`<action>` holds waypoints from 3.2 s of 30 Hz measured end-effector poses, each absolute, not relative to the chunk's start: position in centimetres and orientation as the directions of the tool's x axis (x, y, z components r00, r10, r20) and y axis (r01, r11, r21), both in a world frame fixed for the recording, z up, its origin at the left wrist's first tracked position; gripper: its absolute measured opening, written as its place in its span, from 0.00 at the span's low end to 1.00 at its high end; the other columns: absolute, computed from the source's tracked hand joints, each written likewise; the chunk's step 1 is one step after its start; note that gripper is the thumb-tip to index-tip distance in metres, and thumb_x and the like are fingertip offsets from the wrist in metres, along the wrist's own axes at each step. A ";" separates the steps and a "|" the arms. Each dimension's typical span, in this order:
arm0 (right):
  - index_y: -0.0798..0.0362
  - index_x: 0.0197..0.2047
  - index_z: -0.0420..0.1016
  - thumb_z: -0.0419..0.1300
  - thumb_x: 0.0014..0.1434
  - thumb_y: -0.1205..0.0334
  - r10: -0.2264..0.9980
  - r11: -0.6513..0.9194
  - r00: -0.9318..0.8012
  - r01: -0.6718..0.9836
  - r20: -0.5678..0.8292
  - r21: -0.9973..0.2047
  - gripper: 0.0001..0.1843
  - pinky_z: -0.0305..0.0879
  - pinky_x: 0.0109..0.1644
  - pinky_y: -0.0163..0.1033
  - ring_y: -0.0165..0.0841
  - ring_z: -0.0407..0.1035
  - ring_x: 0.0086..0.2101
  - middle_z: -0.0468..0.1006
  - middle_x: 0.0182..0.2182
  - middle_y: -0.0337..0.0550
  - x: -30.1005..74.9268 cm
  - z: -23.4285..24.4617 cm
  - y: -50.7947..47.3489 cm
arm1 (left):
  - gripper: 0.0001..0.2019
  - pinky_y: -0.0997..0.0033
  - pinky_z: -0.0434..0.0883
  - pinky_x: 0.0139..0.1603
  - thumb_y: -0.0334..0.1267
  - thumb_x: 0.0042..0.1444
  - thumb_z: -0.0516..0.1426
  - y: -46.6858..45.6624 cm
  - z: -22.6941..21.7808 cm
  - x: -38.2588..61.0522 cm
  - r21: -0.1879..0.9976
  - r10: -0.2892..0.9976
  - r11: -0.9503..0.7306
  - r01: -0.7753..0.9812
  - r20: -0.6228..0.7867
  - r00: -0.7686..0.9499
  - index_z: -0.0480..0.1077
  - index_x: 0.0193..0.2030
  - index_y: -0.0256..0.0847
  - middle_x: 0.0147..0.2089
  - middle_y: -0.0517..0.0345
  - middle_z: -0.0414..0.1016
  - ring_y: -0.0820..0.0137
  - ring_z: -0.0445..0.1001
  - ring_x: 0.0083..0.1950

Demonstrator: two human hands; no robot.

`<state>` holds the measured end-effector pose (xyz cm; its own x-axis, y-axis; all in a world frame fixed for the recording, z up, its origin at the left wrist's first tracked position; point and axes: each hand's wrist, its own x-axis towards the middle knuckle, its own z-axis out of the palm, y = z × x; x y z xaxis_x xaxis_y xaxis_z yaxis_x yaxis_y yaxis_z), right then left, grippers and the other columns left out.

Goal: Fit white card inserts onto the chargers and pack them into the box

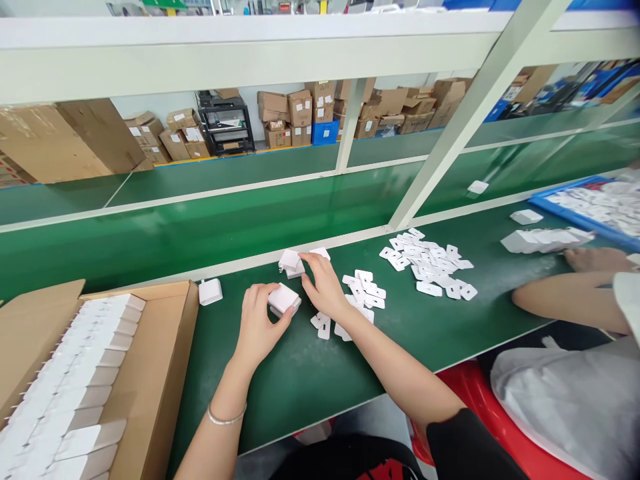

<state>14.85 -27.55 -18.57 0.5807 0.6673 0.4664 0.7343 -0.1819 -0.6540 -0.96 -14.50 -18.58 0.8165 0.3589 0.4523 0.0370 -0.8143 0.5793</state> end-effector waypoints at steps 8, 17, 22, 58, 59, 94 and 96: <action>0.49 0.71 0.62 0.46 0.54 0.85 0.884 -0.300 0.391 0.894 0.254 -0.334 0.44 0.54 0.69 0.55 0.46 0.49 0.69 0.54 0.73 0.46 18.4 -17.4 -24.8 | 0.22 0.54 0.67 0.60 0.45 0.70 0.51 -14.3 -19.7 -0.9 0.750 0.446 -0.660 -0.028 0.422 0.789 0.57 0.67 0.41 0.57 0.45 0.65 0.61 0.68 0.56; 0.58 0.56 0.73 0.67 0.56 0.72 0.965 -0.239 0.260 0.918 0.024 -0.315 0.23 0.63 0.53 0.45 0.44 0.69 0.52 0.75 0.52 0.54 23.3 -14.0 -23.6 | 0.14 0.63 0.68 0.53 0.43 0.70 0.52 -13.5 -19.7 -0.8 0.828 0.665 -0.555 -0.082 0.501 0.554 0.63 0.58 0.41 0.52 0.49 0.68 0.67 0.69 0.48; 0.55 0.58 0.70 0.66 0.60 0.56 0.915 -0.261 0.365 0.860 0.171 -0.438 0.25 0.65 0.41 0.37 0.34 0.70 0.41 0.72 0.48 0.48 19.2 -12.7 -26.3 | 0.18 0.61 0.69 0.52 0.37 0.67 0.55 -14.5 -18.8 -1.1 0.768 0.559 -0.626 -0.135 0.562 0.609 0.62 0.62 0.43 0.53 0.49 0.66 0.67 0.70 0.46; 0.51 0.56 0.76 0.61 0.61 0.60 0.529 -0.640 0.843 0.473 0.098 -0.606 0.19 0.66 0.39 0.39 0.34 0.70 0.39 0.75 0.40 0.44 20.3 -17.9 -37.9 | 0.22 0.68 0.71 0.35 0.51 0.74 0.45 -16.3 -17.5 -1.7 0.871 0.529 -0.225 -0.436 0.485 0.697 0.72 0.60 0.42 0.60 0.43 0.70 0.76 0.69 0.30; 0.50 0.56 0.76 0.61 0.61 0.59 0.539 -0.559 0.826 0.498 0.166 -0.662 0.19 0.66 0.39 0.40 0.35 0.70 0.39 0.74 0.39 0.44 19.8 -17.5 -37.6 | 0.22 0.68 0.71 0.35 0.51 0.74 0.45 -16.3 -17.4 -1.7 0.871 0.527 -0.224 -0.438 0.486 0.697 0.72 0.60 0.42 0.61 0.43 0.70 0.76 0.69 0.30; 0.50 0.58 0.70 0.58 0.68 0.51 0.688 0.243 0.479 0.555 0.545 -0.795 0.19 0.68 0.50 0.43 0.36 0.69 0.47 0.73 0.49 0.48 9.9 -15.0 -28.0 | 0.17 0.74 0.68 0.29 0.47 0.70 0.51 -16.1 -17.7 -1.6 0.880 0.499 -0.182 -0.438 0.466 0.730 0.73 0.56 0.42 0.58 0.44 0.70 0.71 0.70 0.37; 0.51 0.59 0.69 0.56 0.69 0.48 0.700 0.226 0.518 0.492 0.492 -0.840 0.22 0.66 0.46 0.42 0.35 0.67 0.42 0.72 0.43 0.46 9.7 -16.0 -28.0 | 0.17 0.74 0.68 0.29 0.46 0.70 0.51 -16.2 -17.6 -1.7 0.863 0.462 -0.223 -0.453 0.503 0.730 0.73 0.57 0.42 0.59 0.42 0.70 0.68 0.72 0.41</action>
<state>9.74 -27.96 -15.97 0.5179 0.6998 0.4919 0.4924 0.2264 -0.8404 -1.73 -16.23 -17.60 0.7305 0.4622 0.5028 -0.4530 -0.2231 0.8631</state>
